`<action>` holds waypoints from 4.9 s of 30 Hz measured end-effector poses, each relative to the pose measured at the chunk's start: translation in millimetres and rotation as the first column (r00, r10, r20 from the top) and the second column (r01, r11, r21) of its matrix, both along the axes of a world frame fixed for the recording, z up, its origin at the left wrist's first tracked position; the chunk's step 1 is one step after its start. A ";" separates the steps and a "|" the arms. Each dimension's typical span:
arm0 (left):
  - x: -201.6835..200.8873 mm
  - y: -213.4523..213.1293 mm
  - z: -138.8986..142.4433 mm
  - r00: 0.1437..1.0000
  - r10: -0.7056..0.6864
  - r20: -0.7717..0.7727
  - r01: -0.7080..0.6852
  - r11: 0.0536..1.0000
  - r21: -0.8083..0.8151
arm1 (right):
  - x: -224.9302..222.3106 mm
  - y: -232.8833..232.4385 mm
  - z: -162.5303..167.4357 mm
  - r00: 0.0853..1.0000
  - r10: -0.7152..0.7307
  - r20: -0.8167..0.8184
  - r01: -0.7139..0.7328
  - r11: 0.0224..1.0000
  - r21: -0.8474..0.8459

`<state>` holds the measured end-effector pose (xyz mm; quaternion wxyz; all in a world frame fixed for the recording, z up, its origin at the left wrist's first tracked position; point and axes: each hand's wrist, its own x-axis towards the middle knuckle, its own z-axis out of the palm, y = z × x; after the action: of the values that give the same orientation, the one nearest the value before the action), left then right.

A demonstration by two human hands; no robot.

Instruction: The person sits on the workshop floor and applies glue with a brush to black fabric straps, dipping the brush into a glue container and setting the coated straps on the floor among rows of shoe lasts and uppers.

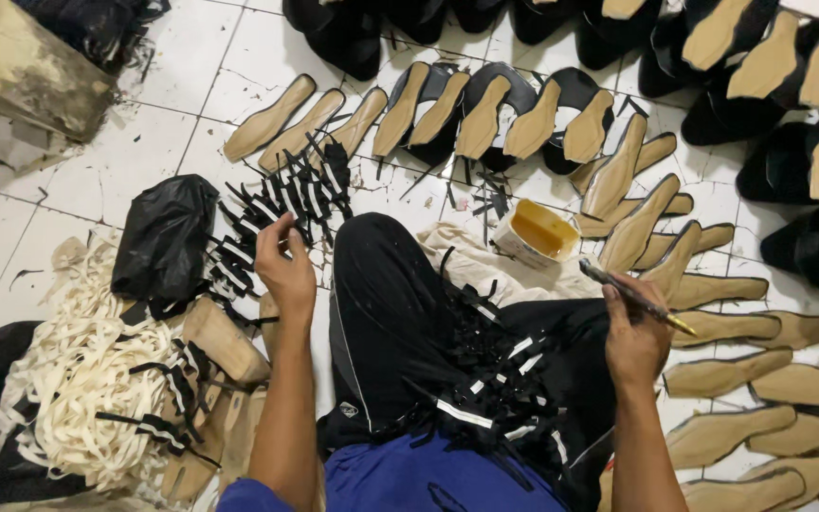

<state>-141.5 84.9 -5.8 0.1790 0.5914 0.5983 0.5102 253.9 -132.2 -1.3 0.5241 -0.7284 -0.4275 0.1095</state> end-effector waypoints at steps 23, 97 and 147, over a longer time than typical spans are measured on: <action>185.3 -69.2 -24.9 0.570 -0.723 0.390 0.811 0.420 -0.408 | 10.4 22.2 -65.3 0.743 0.047 -0.668 0.053 0.990 0.129; 159.4 -66.6 59.4 0.348 -0.310 0.885 0.758 0.648 -0.071 | -84.0 11.6 140.6 0.817 0.317 0.482 -0.327 0.943 -0.066; 170.7 -90.7 42.1 0.412 -0.307 0.858 0.814 0.547 -0.195 | -99.3 37.4 105.7 0.846 0.309 -0.435 -0.283 0.951 0.124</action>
<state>29.2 -5.8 36.3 0.7505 0.4132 0.3408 0.3871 154.6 -94.9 104.4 0.6054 -0.5937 -0.4047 0.3424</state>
